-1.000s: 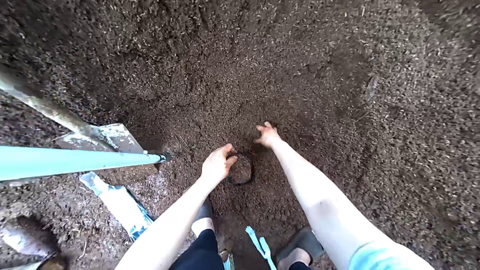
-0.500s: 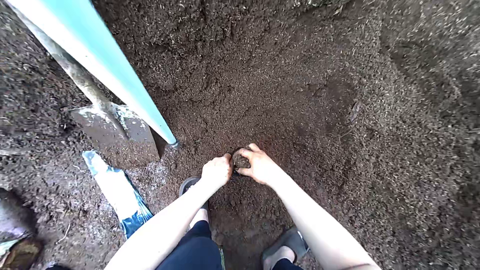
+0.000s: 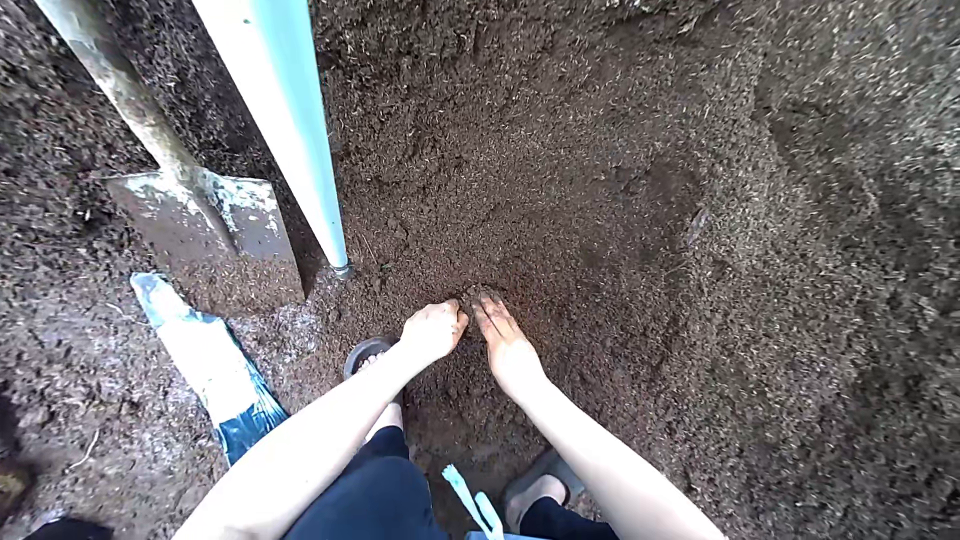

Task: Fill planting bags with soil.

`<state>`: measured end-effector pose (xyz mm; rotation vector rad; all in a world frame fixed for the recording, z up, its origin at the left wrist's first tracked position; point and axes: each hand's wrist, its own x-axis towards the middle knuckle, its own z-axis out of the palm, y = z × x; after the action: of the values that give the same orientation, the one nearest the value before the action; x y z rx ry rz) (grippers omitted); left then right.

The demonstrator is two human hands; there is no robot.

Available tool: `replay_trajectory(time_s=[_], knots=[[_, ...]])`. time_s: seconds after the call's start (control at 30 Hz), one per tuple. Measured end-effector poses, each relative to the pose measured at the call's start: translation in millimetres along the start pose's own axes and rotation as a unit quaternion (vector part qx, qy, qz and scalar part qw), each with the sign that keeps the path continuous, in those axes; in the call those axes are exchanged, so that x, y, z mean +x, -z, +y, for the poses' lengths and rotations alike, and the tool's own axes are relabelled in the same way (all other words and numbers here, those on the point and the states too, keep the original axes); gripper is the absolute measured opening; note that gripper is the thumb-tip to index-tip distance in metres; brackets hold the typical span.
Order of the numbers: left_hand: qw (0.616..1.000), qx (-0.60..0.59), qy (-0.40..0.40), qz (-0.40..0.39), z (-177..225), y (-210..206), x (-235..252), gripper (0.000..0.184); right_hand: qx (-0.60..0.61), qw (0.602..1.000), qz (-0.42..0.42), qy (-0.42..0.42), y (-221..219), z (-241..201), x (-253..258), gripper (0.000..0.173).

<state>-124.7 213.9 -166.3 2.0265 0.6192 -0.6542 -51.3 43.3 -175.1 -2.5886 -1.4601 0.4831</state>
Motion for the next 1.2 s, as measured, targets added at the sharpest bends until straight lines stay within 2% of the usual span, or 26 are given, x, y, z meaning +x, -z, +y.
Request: replay_trajectory(time_s=[0.07, 0.1, 0.17, 0.2, 0.23, 0.33, 0.47, 0.57, 0.63, 0.67, 0.73, 0.77, 0.8, 0.83, 0.9, 1.0, 1.07, 1.13, 1.2], knots=[[1.000, -0.006, -0.009, 0.017, -2.7, -1.7, 3.6, 0.040, 0.041, 0.998, -0.045, -0.009, 12.0, 7.5, 4.5, 0.049], [1.000, -0.008, -0.003, 0.020, -5.0, -2.3, 4.4, 0.043, 0.063, 0.997, -0.039, -0.003, 20.5, 12.1, 3.4, 0.047], [0.999, -0.006, 0.034, -0.002, -8.1, -0.4, 4.4, 0.063, 0.031, 0.998, 0.042, 0.027, 30.8, 18.2, -5.6, 0.047], [0.999, -0.005, 0.048, -0.023, -8.5, -0.1, 3.8, 0.073, 0.000, 0.998, 0.059, 0.029, 31.8, 18.6, -11.3, 0.049], [0.998, -0.007, 0.046, -0.038, -9.0, -1.9, 3.2, 0.075, -0.019, 0.999, 0.041, 0.019, 30.1, 16.4, -17.3, 0.052], [1.000, 0.011, -0.008, -0.023, -10.5, -10.8, 6.4, 0.051, -0.060, 0.996, -0.064, -0.029, 20.3, 0.9, -19.0, 0.056], [0.999, 0.028, -0.036, -0.009, -7.3, -10.4, 2.2, 0.044, -0.085, 0.981, -0.168, -0.051, 30.5, -7.9, -1.8, 0.053], [0.999, -0.012, -0.029, 0.010, -11.1, -5.5, 5.1, 0.048, 0.017, 0.986, -0.163, -0.030, 67.4, 15.0, 16.3, 0.044], [0.994, -0.106, 0.025, 0.012, -10.8, 4.8, 9.5, 0.069, 0.145, 0.984, -0.092, -0.042, 80.0, 43.7, 34.2, 0.033], [0.987, -0.147, 0.065, -0.004, -11.3, 7.9, 14.2, 0.083, 0.207, 0.969, -0.107, -0.085, 79.2, 57.4, 43.6, 0.038], [0.970, -0.201, 0.121, -0.062, -12.9, 7.7, 24.7, 0.097, 0.311, 0.903, -0.222, -0.194, 62.6, 74.7, 55.6, 0.067], [0.963, -0.224, 0.123, -0.082, -12.2, 7.3, 28.7, 0.095, 0.357, 0.859, -0.280, -0.237, 53.9, 75.8, 58.5, 0.075], [0.962, -0.230, 0.112, -0.093, -10.8, 7.2, 32.2, 0.090, 0.382, 0.831, -0.313, -0.258, 48.4, 72.4, 60.7, 0.076], [0.966, -0.218, 0.094, -0.098, -8.6, 7.9, 33.9, 0.086, 0.386, 0.825, -0.320, -0.260, 46.0, 66.8, 62.0, 0.074], [0.975, -0.192, 0.068, -0.095, -3.1, 8.9, 33.3, 0.081, 0.336, 0.858, -0.310, -0.232, 46.1, 59.3, 64.0, 0.067], [0.980, -0.189, 0.032, -0.050, -0.1, 3.4, 30.5, 0.065, 0.215, 0.918, -0.271, -0.192, 37.3, 54.4, 64.8, 0.072], [0.985, -0.169, 0.020, -0.005, 0.0, -2.5, 32.0, 0.059, 0.158, 0.937, -0.250, -0.187, 36.8, 46.5, 62.5, 0.068], [0.995, -0.082, 0.024, 0.047, -0.4, -7.3, 28.8, 0.050, 0.101, 0.946, -0.257, -0.172, 45.5, 37.9, 57.3, 0.059], [0.994, 0.018, -0.018, 0.104, -5.8, -7.1, 21.9, 0.056, 0.073, 0.941, -0.298, -0.142, 70.5, 40.9, 59.9, 0.057]])
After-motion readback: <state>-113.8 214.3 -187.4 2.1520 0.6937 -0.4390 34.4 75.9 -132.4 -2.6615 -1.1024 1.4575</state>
